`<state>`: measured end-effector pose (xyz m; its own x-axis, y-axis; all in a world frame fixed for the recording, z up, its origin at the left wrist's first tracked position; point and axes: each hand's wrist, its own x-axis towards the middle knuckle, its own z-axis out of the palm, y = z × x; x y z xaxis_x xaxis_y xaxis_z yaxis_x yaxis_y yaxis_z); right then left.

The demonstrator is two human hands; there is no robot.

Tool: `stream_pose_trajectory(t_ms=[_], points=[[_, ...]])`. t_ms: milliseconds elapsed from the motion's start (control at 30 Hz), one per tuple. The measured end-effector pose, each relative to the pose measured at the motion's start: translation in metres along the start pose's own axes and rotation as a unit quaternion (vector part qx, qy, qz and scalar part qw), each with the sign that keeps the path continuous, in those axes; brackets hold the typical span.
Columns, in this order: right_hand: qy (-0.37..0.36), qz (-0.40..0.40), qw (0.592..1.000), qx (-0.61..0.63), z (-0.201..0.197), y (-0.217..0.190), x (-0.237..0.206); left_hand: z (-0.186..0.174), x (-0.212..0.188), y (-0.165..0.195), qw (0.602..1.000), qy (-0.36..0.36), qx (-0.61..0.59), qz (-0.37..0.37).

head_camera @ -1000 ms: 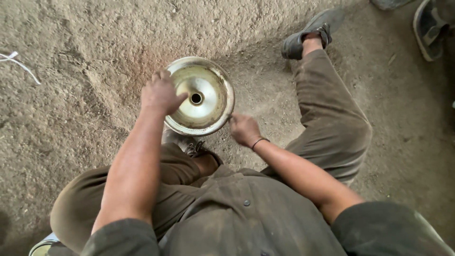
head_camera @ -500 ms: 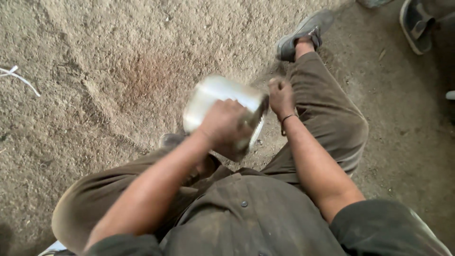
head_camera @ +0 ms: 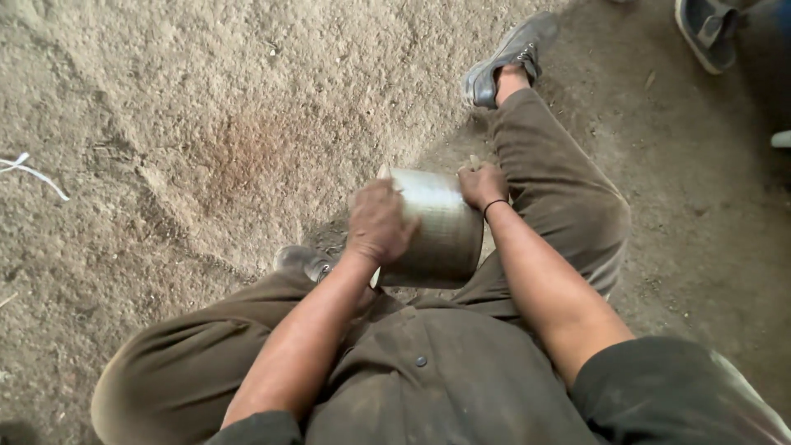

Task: The person sits on the ground and uses a small metal scraper to remove residue from the rim and inner surface of a metal funnel-shaped object. The person repeatedly scrapes the edges and interior, occasionally rotating the object to access different areas.

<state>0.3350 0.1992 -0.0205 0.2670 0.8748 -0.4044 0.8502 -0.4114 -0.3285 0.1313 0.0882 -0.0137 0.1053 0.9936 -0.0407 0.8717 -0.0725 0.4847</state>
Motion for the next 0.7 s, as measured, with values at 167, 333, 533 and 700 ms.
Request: stream_pose_trajectory(t_ms=[167, 333, 533, 700], points=[[-0.028, -0.011, 0.999, -0.010, 0.003, 0.004, 0.002, 0.027, 0.000, 0.005, 0.929, 0.007, -0.199, -0.312], [-0.039, -0.038, 0.988, 0.142, 0.002, 0.002, -0.003, 0.041, 0.000, -0.002, 0.876, -0.040, -0.293, -0.381], [-0.118, -0.125, 0.914, 0.367, -0.002, -0.022, -0.011, -0.009, 0.030, -0.073, 0.922, 0.074, -0.180, -0.335], [-0.182, -0.121, 0.908, 0.358, 0.017, -0.036, -0.025, -0.047, 0.037, -0.111, 0.906, 0.105, -0.135, -0.388]])
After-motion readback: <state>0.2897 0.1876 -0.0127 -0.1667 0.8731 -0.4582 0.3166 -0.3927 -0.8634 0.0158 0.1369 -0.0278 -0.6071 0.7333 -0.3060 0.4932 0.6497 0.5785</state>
